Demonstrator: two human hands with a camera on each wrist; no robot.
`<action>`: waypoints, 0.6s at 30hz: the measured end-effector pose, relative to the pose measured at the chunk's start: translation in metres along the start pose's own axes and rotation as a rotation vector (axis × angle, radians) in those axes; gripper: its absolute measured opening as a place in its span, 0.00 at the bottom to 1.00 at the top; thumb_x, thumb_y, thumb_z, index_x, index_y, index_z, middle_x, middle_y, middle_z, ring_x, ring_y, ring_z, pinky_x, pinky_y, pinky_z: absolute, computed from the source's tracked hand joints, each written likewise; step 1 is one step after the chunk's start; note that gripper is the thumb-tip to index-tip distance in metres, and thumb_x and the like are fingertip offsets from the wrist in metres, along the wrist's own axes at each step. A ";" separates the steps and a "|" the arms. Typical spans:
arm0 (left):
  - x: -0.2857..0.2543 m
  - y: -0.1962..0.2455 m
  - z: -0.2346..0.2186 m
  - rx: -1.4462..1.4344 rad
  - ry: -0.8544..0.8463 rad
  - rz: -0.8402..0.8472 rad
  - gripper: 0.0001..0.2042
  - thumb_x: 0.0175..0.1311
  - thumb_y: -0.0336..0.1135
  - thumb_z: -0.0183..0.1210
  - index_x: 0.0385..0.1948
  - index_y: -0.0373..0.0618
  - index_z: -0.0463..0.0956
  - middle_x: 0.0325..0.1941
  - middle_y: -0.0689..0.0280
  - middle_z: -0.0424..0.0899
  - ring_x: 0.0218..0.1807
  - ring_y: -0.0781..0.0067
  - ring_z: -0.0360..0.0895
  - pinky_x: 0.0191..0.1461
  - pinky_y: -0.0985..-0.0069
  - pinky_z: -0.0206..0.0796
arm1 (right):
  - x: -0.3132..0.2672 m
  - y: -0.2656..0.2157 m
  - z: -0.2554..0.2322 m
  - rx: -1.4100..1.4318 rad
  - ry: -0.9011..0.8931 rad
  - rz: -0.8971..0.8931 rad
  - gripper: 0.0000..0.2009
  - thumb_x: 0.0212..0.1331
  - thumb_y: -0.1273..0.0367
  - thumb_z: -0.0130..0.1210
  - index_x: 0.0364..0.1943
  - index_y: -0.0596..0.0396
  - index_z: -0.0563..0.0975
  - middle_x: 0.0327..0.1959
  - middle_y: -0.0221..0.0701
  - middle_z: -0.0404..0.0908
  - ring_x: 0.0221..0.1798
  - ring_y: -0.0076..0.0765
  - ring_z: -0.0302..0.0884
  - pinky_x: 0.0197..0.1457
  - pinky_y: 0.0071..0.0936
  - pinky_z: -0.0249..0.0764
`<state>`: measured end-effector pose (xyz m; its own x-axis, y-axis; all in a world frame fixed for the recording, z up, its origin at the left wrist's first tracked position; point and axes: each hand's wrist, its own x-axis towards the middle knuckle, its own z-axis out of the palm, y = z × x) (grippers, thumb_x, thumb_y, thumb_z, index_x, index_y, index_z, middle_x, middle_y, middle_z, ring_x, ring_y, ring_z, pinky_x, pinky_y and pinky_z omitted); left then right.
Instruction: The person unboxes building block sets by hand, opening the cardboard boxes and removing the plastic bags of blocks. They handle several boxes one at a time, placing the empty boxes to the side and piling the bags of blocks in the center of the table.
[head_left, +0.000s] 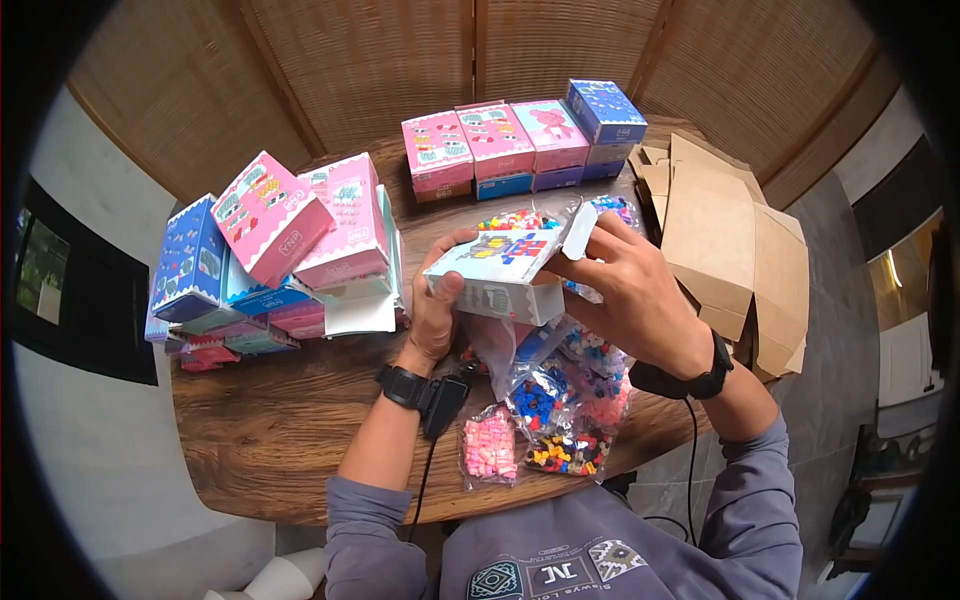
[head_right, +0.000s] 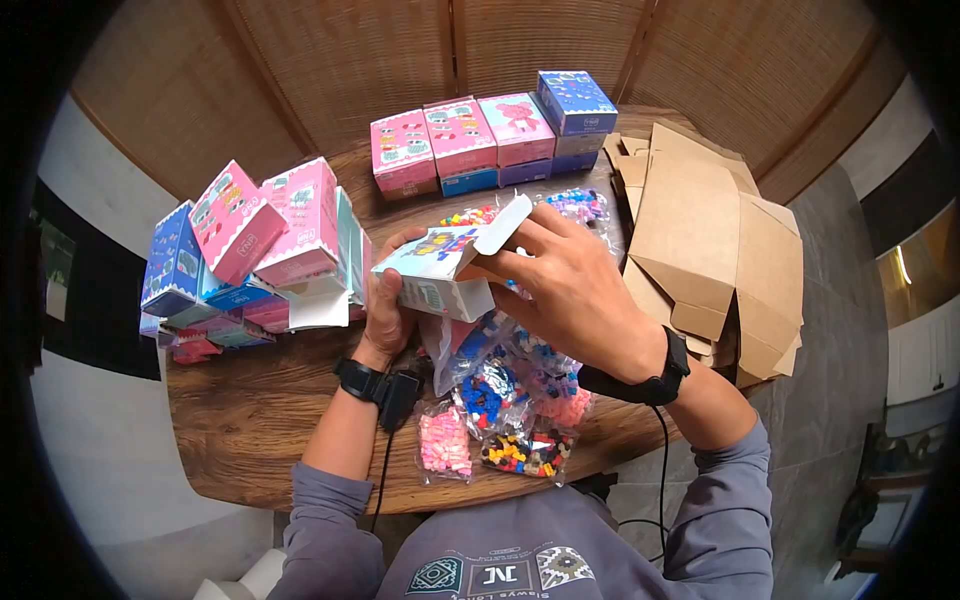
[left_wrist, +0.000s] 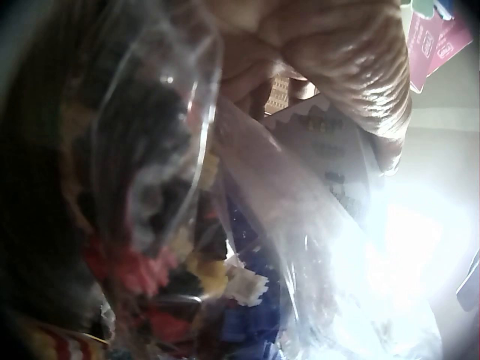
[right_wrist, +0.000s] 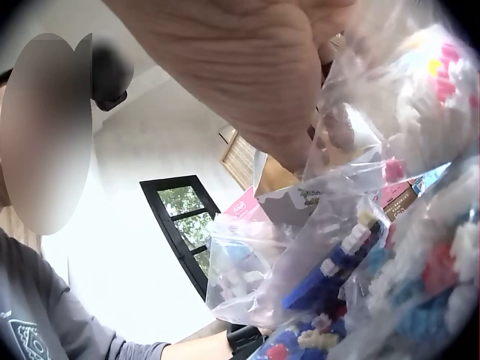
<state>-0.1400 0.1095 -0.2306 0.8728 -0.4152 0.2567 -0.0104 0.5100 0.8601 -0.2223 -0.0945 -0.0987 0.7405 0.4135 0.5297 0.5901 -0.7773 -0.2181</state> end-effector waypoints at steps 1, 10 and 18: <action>0.000 0.000 0.000 0.002 0.000 -0.003 0.43 0.55 0.66 0.64 0.61 0.36 0.65 0.55 0.55 0.78 0.57 0.69 0.75 0.63 0.74 0.65 | 0.000 -0.001 0.000 0.013 -0.001 0.008 0.16 0.43 0.75 0.65 0.41 0.49 0.84 0.44 0.33 0.80 0.49 0.43 0.75 0.50 0.36 0.76; -0.001 0.000 0.000 0.043 -0.017 -0.008 0.41 0.56 0.65 0.63 0.61 0.37 0.66 0.55 0.55 0.78 0.57 0.69 0.75 0.63 0.74 0.64 | -0.002 0.004 0.004 0.095 0.015 0.018 0.12 0.43 0.77 0.65 0.36 0.53 0.83 0.41 0.34 0.81 0.47 0.44 0.77 0.49 0.37 0.76; 0.001 0.000 0.001 -0.023 0.012 -0.038 0.43 0.57 0.69 0.59 0.62 0.38 0.63 0.60 0.53 0.74 0.60 0.66 0.74 0.64 0.71 0.66 | -0.007 0.004 -0.003 0.222 0.127 0.173 0.07 0.57 0.77 0.58 0.39 0.59 0.75 0.43 0.38 0.78 0.42 0.44 0.77 0.42 0.34 0.74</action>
<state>-0.1396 0.1087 -0.2296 0.8782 -0.4257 0.2182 0.0343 0.5110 0.8589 -0.2259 -0.1020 -0.1011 0.7982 0.2104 0.5645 0.5248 -0.7029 -0.4801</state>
